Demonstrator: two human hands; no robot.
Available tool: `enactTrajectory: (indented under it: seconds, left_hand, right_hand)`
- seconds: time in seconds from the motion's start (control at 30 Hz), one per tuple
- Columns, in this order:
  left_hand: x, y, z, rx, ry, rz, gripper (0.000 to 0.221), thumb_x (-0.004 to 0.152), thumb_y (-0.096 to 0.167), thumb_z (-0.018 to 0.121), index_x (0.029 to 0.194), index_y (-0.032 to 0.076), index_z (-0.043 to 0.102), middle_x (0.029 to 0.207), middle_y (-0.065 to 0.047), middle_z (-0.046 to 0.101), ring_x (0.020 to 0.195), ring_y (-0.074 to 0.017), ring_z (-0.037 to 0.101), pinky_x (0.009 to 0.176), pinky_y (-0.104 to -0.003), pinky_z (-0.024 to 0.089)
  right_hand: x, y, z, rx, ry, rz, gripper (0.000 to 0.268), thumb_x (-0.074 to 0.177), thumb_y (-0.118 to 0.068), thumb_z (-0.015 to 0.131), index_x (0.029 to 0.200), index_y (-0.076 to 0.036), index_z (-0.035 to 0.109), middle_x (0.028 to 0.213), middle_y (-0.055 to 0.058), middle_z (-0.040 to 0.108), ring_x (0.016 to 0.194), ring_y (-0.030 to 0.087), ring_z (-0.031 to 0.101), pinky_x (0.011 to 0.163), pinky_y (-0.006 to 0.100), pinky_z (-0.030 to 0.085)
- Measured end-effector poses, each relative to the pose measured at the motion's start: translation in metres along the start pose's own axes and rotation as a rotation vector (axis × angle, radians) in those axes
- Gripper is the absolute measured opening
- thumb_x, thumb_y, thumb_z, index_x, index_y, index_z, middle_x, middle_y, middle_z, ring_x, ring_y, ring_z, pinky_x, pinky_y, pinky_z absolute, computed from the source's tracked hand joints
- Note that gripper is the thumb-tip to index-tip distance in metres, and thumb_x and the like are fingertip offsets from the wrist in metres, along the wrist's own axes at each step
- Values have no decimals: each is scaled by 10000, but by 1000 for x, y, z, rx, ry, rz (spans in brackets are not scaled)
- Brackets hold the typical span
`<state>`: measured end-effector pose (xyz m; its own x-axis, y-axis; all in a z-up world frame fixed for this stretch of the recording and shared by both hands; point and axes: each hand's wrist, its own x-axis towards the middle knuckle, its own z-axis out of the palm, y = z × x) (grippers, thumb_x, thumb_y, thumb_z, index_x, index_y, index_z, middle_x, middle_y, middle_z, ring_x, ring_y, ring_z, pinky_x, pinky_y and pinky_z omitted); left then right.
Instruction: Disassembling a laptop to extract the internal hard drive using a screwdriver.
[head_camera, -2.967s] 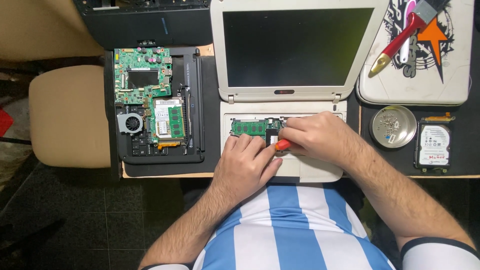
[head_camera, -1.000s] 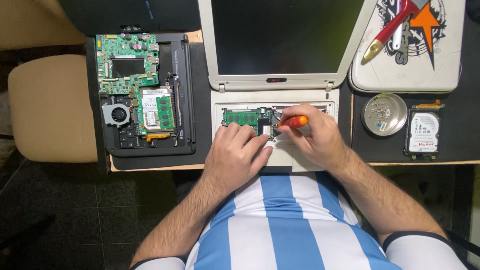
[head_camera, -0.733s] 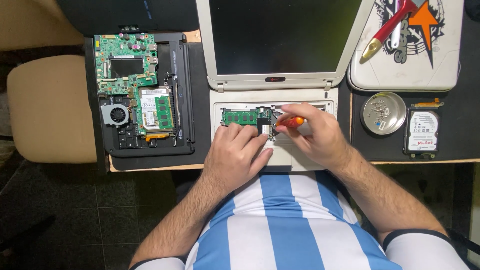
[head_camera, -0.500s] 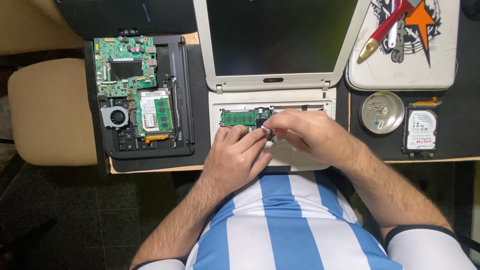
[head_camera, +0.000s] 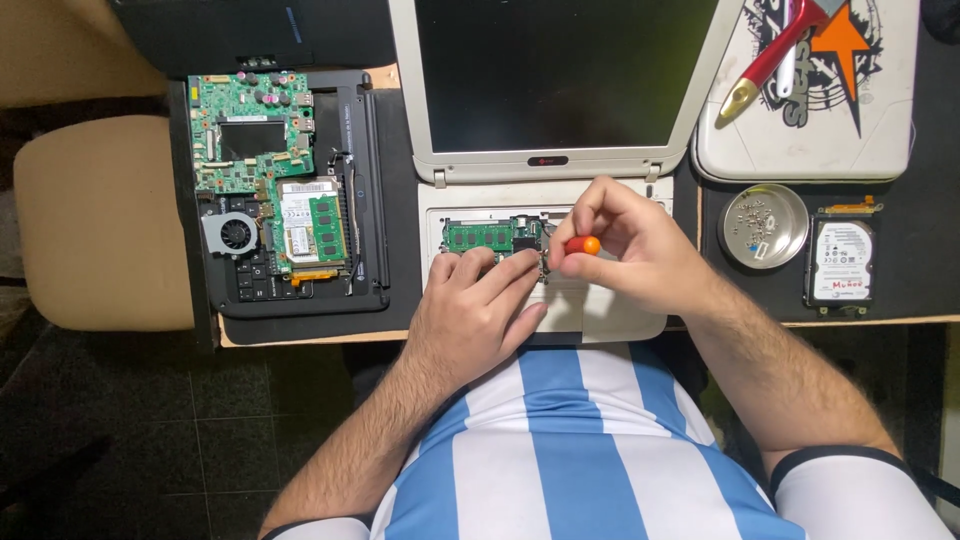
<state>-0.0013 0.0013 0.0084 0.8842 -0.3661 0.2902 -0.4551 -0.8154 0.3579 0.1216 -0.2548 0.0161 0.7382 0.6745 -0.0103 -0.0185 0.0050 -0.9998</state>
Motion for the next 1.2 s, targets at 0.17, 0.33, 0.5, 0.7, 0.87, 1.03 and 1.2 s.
enactTrajectory:
  seconds: [0.17,0.33,0.5,0.7,0.87,1.03,1.2]
  left_hand:
    - [-1,-1,3,-3,-2,-1,389,1252,458,657,1373,140,848,1480,-12,764,1243,-230,589,1059,-444,443]
    - [0,0,2,0,-10,-2,388,1247,464,667,1365,140,843,1461,-17,764,1232,-234,587,1059,-445,444]
    - [1,0,1,3,-20,0,392,1245,468,669,1360,139,849,1430,-19,772,1221,-231,593,1051,-450,449]
    - [0,-1,4,-4,-24,0,381,1245,468,665,1337,149,851,1437,-17,770,1222,-234,593,1057,-450,446]
    - [2,1,-2,2,-21,2,375,1238,468,679,1314,143,851,1424,-20,778,1214,-235,607,1047,-455,456]
    - [1,-1,0,-8,-73,-19,381,1247,476,665,1319,159,863,1414,-21,776,1219,-218,587,1067,-441,445]
    - [2,1,-2,-7,-67,-22,385,1246,482,668,1328,155,852,1426,-25,772,1218,-222,586,1062,-442,448]
  right_hand:
    - [4,-17,5,37,1,-27,215,1159,-211,790,1266,-24,794,1242,187,808,860,166,829,754,344,733]
    - [1,-13,9,88,-56,3,383,1275,-232,555,1542,-2,704,1210,158,769,919,181,775,853,382,675]
    - [2,-9,9,93,-20,46,310,1124,-204,862,1261,-103,604,1214,150,867,1007,141,753,879,335,617]
    - [5,-15,12,79,-44,-7,430,1291,-292,533,1442,18,791,1209,172,745,782,151,730,730,346,627]
    - [1,-2,14,171,-33,20,373,1130,-231,839,1343,-65,581,1213,178,815,979,154,710,864,340,592]
    - [3,-12,17,52,-30,-9,242,1232,-254,672,1319,-36,733,1311,193,791,789,121,683,730,336,635]
    - [1,4,16,177,12,-27,416,1185,-272,761,1457,-31,558,1243,176,774,954,138,702,860,336,601]
